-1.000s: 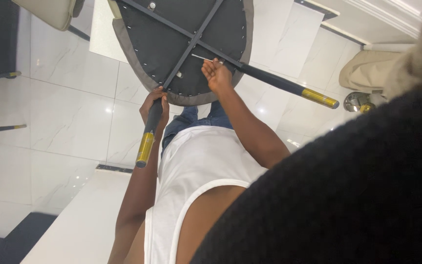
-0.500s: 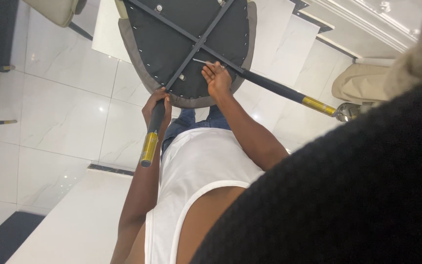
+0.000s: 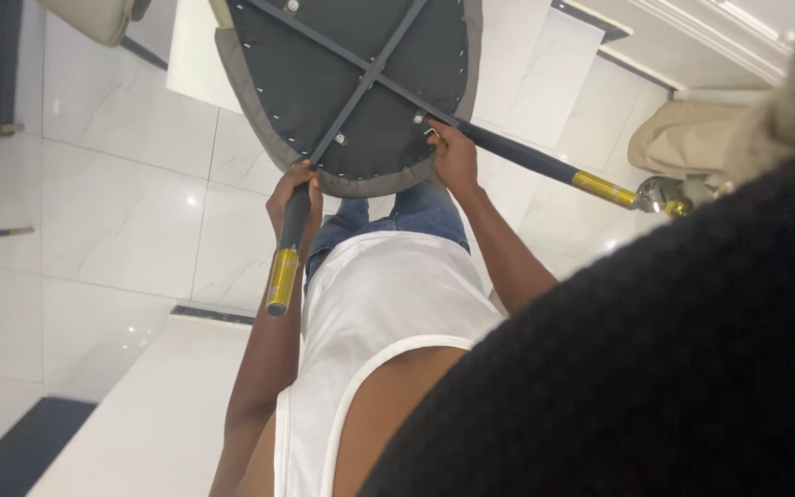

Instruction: The person is assembling a chair by screwing the legs into the base.

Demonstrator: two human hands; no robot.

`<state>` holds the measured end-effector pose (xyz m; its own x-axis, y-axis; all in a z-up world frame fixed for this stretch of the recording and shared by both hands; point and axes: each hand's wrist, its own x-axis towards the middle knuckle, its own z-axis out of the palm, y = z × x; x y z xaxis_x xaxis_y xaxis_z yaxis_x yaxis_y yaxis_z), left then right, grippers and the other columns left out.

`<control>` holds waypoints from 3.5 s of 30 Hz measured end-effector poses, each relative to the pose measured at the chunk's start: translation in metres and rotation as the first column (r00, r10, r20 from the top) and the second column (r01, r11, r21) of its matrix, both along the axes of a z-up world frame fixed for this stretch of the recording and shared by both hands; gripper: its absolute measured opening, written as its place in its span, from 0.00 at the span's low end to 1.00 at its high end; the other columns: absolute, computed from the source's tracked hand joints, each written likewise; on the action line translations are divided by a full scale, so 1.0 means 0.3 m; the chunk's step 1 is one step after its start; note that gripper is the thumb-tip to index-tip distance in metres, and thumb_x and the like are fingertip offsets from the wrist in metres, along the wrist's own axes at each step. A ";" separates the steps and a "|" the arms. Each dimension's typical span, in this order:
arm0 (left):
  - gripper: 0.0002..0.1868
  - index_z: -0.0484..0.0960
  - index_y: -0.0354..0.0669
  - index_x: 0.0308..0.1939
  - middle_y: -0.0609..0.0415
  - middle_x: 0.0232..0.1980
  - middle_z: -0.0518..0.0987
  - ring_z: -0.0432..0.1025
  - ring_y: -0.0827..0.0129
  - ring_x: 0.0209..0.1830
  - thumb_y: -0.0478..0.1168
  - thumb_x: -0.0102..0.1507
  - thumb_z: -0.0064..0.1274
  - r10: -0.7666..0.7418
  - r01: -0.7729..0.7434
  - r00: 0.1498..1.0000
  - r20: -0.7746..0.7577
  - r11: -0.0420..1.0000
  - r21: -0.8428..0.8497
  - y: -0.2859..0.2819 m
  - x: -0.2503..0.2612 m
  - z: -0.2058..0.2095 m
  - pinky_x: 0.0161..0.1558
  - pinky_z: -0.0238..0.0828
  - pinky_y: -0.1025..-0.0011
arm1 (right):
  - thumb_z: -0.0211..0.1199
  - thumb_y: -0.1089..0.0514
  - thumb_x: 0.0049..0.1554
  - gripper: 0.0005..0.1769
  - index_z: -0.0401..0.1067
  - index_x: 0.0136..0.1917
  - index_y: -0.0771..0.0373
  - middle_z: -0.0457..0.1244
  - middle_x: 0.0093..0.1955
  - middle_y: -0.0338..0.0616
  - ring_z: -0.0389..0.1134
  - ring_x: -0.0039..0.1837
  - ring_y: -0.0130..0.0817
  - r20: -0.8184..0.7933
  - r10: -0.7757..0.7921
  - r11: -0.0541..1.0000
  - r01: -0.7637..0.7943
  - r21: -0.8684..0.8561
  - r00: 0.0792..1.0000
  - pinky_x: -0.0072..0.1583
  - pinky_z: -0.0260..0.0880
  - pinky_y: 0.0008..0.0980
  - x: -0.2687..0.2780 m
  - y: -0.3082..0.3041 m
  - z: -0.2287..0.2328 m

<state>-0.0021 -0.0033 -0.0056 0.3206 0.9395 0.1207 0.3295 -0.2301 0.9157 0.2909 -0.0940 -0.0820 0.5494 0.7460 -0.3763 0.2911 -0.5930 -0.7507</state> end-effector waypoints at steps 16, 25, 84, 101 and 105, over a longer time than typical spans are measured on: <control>0.02 0.79 0.34 0.42 0.43 0.45 0.84 0.80 0.55 0.59 0.28 0.66 0.55 -0.037 0.038 0.999 0.034 0.999 -0.012 0.010 0.015 0.026 0.62 0.76 0.63 | 0.68 0.60 0.58 0.04 0.79 0.48 0.61 0.71 0.45 0.46 0.73 0.47 0.44 0.440 -0.103 0.963 -0.021 0.267 0.892 0.50 0.72 0.39 -0.057 0.062 0.015; 0.01 0.80 0.35 0.42 0.44 0.45 0.84 0.80 0.56 0.59 0.29 0.66 0.55 -0.044 0.044 0.999 -0.004 0.999 -0.010 0.007 -0.005 -0.025 0.63 0.76 0.63 | 0.69 0.60 0.57 0.05 0.80 0.49 0.59 0.72 0.46 0.42 0.74 0.48 0.39 0.477 -0.164 0.957 0.022 0.288 0.863 0.51 0.73 0.35 -0.091 0.081 -0.003; 0.02 0.76 0.32 0.47 0.40 0.50 0.81 0.78 0.54 0.59 0.27 0.70 0.49 -0.116 0.116 0.993 -0.007 0.993 0.015 -0.047 0.075 0.076 0.63 0.76 0.61 | 0.49 0.67 0.62 0.15 0.71 0.56 0.82 0.68 0.55 0.67 0.74 0.53 0.52 -0.815 -0.576 0.667 0.612 -0.426 0.061 0.50 0.79 0.40 -0.139 0.230 -0.329; 0.04 0.76 0.30 0.47 0.39 0.52 0.81 0.78 0.57 0.54 0.28 0.69 0.50 -0.126 0.126 0.992 -0.022 0.992 0.029 -0.066 0.079 0.138 0.57 0.77 0.64 | 0.47 0.67 0.65 0.09 0.61 0.58 0.73 0.64 0.61 0.69 0.72 0.58 0.63 -0.919 -0.388 0.625 0.715 -0.313 -0.063 0.58 0.74 0.51 -0.127 0.213 -0.211; 0.03 0.75 0.30 0.46 0.41 0.51 0.82 0.78 0.57 0.55 0.29 0.70 0.50 -0.138 0.138 0.990 -0.007 0.988 0.065 -0.065 0.076 0.121 0.59 0.77 0.64 | 0.48 0.64 0.66 0.09 0.62 0.55 0.74 0.66 0.56 0.71 0.73 0.55 0.62 -0.898 -0.431 0.568 0.746 -0.347 -0.090 0.56 0.75 0.51 -0.130 0.259 -0.346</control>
